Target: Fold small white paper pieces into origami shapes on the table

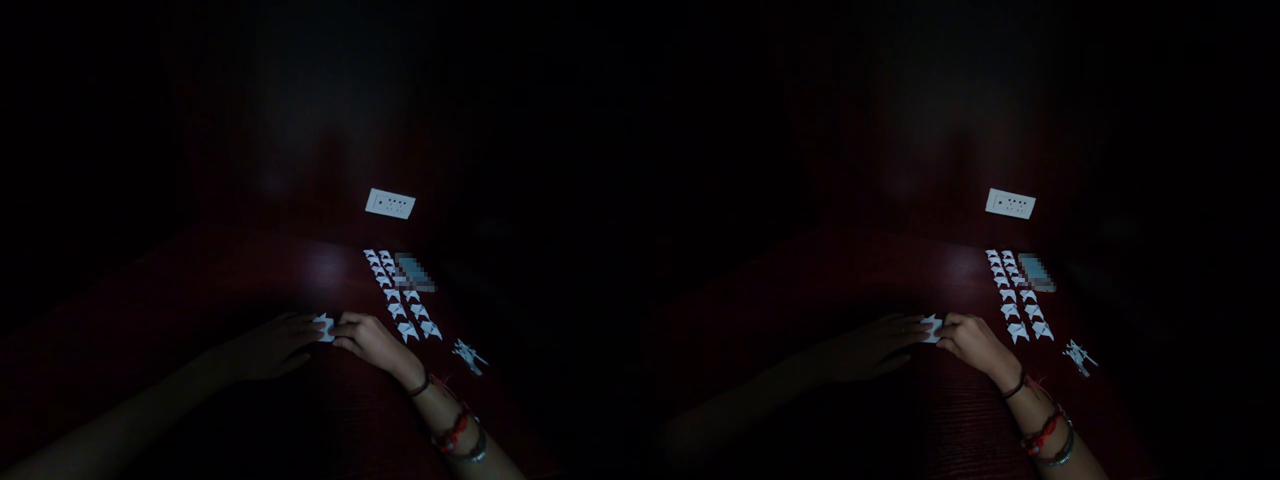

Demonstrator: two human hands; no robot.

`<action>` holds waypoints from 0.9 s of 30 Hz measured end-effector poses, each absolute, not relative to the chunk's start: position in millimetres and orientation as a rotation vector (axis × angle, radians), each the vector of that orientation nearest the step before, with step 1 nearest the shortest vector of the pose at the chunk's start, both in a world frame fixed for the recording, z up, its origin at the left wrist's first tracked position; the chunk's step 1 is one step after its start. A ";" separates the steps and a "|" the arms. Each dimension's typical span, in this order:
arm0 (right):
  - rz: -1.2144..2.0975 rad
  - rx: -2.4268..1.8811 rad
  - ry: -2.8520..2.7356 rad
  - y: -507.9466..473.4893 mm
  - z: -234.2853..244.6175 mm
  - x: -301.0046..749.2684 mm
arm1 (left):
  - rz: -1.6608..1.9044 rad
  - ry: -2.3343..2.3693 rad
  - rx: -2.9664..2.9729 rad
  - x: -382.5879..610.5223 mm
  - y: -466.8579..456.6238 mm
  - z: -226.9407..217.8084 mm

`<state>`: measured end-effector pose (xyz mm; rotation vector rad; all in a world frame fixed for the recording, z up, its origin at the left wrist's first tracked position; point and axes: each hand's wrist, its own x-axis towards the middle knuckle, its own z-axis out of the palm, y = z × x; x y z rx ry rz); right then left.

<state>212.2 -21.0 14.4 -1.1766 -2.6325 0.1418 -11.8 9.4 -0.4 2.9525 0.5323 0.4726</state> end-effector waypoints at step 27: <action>0.370 -1.240 -2.381 -14.7 5.2 206.7 | 0.435 0.444 3.119 -8.9 12.6 -6.3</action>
